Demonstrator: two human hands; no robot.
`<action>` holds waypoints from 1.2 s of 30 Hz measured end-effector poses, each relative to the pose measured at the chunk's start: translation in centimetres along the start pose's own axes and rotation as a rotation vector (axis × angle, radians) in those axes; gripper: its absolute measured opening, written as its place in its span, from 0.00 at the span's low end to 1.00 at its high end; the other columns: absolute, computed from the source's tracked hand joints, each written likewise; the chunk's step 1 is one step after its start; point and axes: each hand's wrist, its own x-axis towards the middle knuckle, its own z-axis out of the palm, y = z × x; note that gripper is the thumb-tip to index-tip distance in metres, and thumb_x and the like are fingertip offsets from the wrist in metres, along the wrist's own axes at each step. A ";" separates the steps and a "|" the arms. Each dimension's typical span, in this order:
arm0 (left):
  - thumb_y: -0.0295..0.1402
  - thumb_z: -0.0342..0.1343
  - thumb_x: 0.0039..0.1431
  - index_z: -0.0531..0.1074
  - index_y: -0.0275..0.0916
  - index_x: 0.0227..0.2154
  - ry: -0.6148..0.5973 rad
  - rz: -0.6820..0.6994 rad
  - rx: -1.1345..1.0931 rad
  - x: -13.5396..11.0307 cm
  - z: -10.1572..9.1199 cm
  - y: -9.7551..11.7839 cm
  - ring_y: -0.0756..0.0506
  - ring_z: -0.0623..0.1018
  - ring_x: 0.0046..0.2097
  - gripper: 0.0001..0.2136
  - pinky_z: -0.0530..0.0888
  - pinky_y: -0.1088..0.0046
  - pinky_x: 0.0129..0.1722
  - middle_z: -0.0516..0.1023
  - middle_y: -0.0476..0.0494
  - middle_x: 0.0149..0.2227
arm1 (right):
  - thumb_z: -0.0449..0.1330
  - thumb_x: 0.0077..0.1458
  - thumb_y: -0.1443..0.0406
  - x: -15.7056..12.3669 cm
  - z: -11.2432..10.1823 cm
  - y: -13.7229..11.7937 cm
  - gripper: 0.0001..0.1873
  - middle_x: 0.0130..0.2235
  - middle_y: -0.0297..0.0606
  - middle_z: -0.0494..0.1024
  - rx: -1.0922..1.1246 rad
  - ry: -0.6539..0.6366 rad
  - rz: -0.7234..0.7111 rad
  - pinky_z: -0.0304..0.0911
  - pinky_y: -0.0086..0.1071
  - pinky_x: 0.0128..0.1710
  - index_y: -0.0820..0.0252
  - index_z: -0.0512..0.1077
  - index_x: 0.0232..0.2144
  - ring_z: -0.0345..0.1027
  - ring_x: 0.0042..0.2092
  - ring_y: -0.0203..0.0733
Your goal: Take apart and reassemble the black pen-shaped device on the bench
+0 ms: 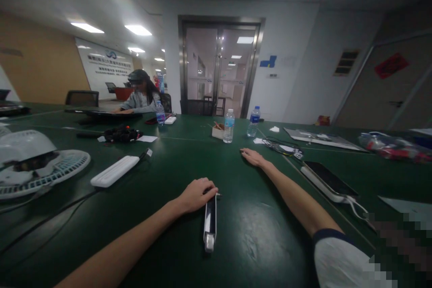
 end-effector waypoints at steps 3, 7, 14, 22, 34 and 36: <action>0.43 0.39 0.63 0.72 0.38 0.36 0.015 0.018 -0.002 -0.1 0.0 0.0 0.47 0.71 0.38 0.18 0.68 0.71 0.38 0.72 0.45 0.36 | 0.42 0.61 0.55 -1.6 0.3 -0.7 0.26 0.61 0.40 0.58 0.009 0.004 -0.055 0.44 0.41 0.60 0.57 0.60 0.57 0.49 0.61 0.45; 0.42 0.39 0.63 0.73 0.37 0.35 0.063 0.053 0.029 -0.2 0.2 -0.1 0.47 0.71 0.37 0.19 0.68 0.71 0.38 0.72 0.44 0.35 | 0.41 0.61 0.55 -5.1 0.8 -3.1 0.25 0.61 0.37 0.58 0.002 0.010 -0.118 0.45 0.40 0.60 0.55 0.60 0.57 0.50 0.61 0.44; 0.43 0.41 0.61 0.74 0.36 0.33 0.151 -0.004 0.082 0.0 1.5 -0.1 0.47 0.71 0.36 0.20 0.67 0.73 0.38 0.74 0.44 0.33 | 0.41 0.62 0.58 -11.7 1.4 -8.0 0.25 0.60 0.37 0.59 -0.075 0.026 -0.134 0.48 0.39 0.59 0.56 0.59 0.58 0.51 0.61 0.46; 0.45 0.39 0.62 0.74 0.35 0.33 0.239 -0.070 0.127 0.0 3.0 0.5 0.46 0.72 0.37 0.22 0.66 0.74 0.37 0.76 0.42 0.35 | 0.44 0.61 0.56 -15.3 0.3 -11.7 0.27 0.58 0.44 0.63 -0.055 -0.027 -0.093 0.51 0.35 0.57 0.64 0.59 0.57 0.56 0.58 0.48; 0.45 0.38 0.63 0.73 0.36 0.32 0.194 0.091 0.148 2.3 3.4 0.3 0.46 0.72 0.35 0.21 0.67 0.72 0.36 0.74 0.43 0.33 | 0.53 0.54 0.65 -14.5 -3.9 -7.7 0.17 0.46 0.39 0.75 -0.147 -0.075 -0.051 0.60 0.28 0.46 0.59 0.72 0.46 0.69 0.46 0.42; 0.44 0.38 0.63 0.73 0.37 0.35 0.211 0.099 0.120 2.2 3.5 0.3 0.46 0.72 0.37 0.20 0.68 0.72 0.38 0.74 0.43 0.35 | 0.55 0.52 0.66 -14.9 -3.9 -7.3 0.18 0.44 0.38 0.76 -0.115 -0.110 -0.075 0.62 0.27 0.44 0.58 0.72 0.46 0.70 0.44 0.41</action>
